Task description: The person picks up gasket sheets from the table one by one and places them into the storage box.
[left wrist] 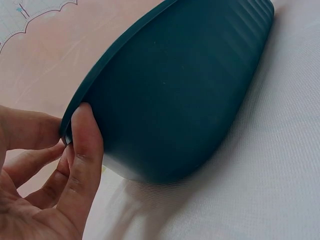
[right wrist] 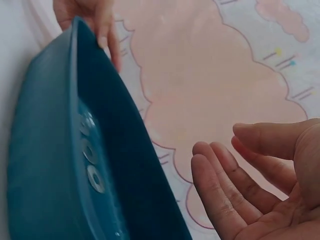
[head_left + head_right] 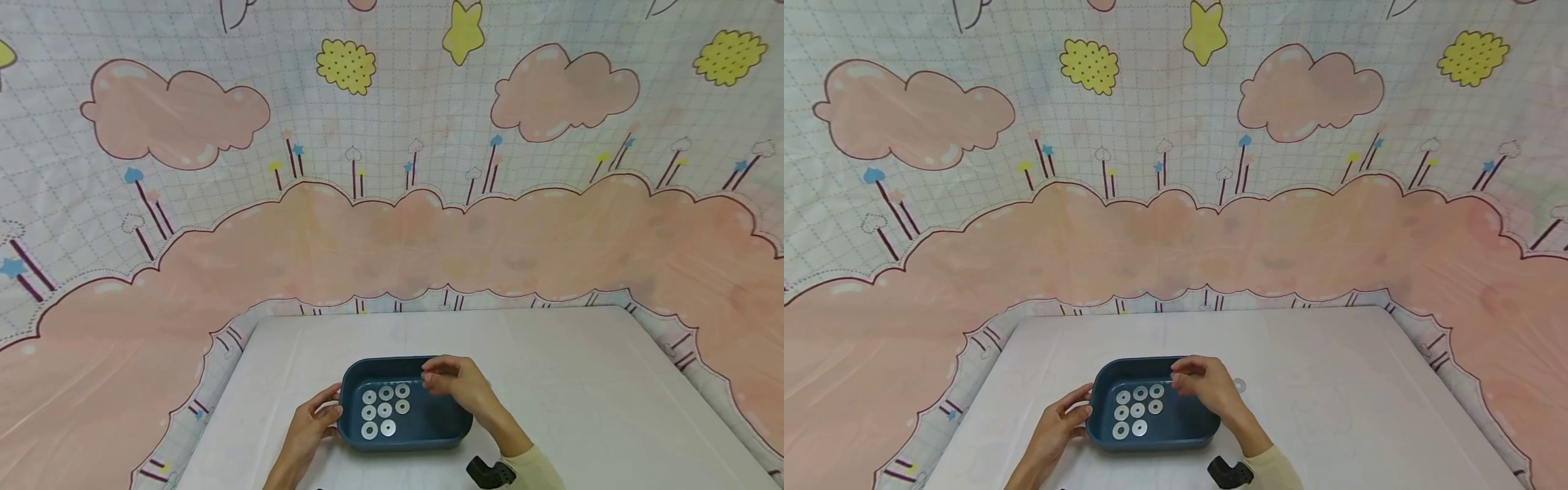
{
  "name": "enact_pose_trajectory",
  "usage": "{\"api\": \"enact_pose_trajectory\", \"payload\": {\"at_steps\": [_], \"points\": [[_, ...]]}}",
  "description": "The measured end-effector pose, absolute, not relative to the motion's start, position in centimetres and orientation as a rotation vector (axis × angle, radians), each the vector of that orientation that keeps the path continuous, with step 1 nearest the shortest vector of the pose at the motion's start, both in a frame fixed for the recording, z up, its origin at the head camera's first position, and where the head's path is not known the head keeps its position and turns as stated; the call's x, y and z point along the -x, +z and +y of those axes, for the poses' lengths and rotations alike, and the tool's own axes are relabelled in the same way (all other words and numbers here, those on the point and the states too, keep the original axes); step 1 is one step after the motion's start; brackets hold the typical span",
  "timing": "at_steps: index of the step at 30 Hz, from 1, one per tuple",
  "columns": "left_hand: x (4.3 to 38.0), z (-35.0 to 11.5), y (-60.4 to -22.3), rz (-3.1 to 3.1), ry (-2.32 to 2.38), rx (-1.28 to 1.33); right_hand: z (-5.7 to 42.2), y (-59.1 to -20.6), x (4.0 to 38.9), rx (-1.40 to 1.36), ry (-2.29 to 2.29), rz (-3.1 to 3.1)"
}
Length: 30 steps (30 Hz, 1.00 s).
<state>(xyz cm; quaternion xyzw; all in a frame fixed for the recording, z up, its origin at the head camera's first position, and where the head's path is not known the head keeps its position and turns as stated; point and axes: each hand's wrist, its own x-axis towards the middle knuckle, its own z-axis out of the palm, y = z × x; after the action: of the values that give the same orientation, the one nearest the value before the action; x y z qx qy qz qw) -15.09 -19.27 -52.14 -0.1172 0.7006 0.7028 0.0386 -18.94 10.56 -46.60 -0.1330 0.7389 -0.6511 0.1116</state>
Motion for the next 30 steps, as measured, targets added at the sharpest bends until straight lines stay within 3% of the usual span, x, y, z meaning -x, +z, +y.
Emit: {"api": "enact_pose_trajectory", "payload": {"at_steps": [30], "points": [[15.1,-19.5,-52.3,2.156,2.126,0.347,17.8,-48.7,19.8,0.08,-1.808,2.609]]}}
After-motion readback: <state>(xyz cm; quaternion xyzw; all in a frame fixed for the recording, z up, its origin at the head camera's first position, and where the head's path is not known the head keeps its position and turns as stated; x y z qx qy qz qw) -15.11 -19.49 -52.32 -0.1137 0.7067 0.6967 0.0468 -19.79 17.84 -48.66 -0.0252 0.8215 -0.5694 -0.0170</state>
